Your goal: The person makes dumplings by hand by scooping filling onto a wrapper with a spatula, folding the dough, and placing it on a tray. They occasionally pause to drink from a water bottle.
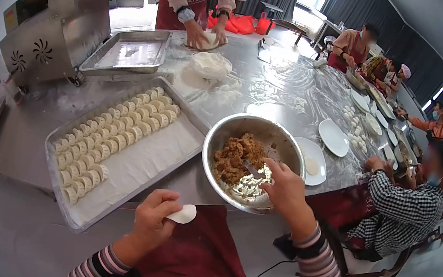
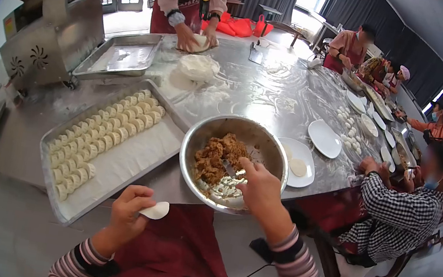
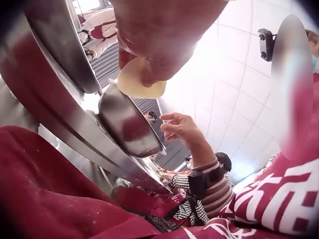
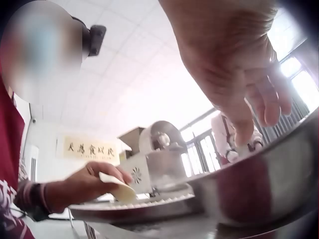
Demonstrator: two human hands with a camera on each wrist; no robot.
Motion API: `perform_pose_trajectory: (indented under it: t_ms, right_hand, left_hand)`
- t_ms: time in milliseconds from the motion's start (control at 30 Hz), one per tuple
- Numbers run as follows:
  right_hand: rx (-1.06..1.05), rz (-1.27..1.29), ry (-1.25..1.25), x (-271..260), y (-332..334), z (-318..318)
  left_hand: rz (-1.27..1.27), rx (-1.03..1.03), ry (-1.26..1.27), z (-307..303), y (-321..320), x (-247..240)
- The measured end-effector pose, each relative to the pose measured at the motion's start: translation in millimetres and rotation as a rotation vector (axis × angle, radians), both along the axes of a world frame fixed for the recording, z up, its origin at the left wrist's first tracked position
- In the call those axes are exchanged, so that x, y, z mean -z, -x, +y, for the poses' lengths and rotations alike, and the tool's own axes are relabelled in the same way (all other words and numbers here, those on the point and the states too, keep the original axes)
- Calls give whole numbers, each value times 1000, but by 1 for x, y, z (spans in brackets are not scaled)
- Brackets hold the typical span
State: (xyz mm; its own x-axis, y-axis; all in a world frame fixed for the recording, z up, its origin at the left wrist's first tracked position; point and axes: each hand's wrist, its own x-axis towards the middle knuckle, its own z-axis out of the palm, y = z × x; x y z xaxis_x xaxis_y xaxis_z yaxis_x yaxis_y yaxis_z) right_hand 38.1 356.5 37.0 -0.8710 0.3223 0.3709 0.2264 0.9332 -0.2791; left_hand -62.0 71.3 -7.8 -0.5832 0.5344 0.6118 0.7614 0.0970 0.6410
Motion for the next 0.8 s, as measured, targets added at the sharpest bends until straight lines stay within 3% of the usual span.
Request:
perform_pose_trajectory:
  t_ms: [67, 133, 200, 233, 300, 433, 500, 533, 600, 800]
  right_hand:
    - [-257, -36, -68, 7, 20, 17]
    - [-382, -44, -164, 13, 38, 28]
    - [-535, -53, -314, 9, 51, 30]
    - [-537, -56, -309, 12, 57, 34]
    - [-656, -57, -276, 16, 66, 39]
    - [-518, 12, -108, -6, 50, 30]
    - [-326, 192, 411, -9, 36, 21]
    - [-306, 152, 480, -5, 32, 22]
    - [-310, 171, 471, 5, 31, 16]
    - [-332, 146, 431, 20, 34, 6]
  left_hand:
    - [-155, 59, -13, 4, 1, 4]
    - [-315, 110, -30, 6, 0, 13]
    - [-1187, 180, -7, 7, -2, 25]
    - [-1191, 176, -5, 9, -2, 25]
    - [-1574, 382, -230, 16, -3, 22]
    - [-1632, 330, -266, 20, 0, 25]
    - [-1412, 283, -195, 18, 0, 33]
    - [-1418, 276, -199, 18, 0, 34]
    - [-1282, 259, -93, 21, 1, 30]
    - [-1285, 262, -117, 27, -5, 32]
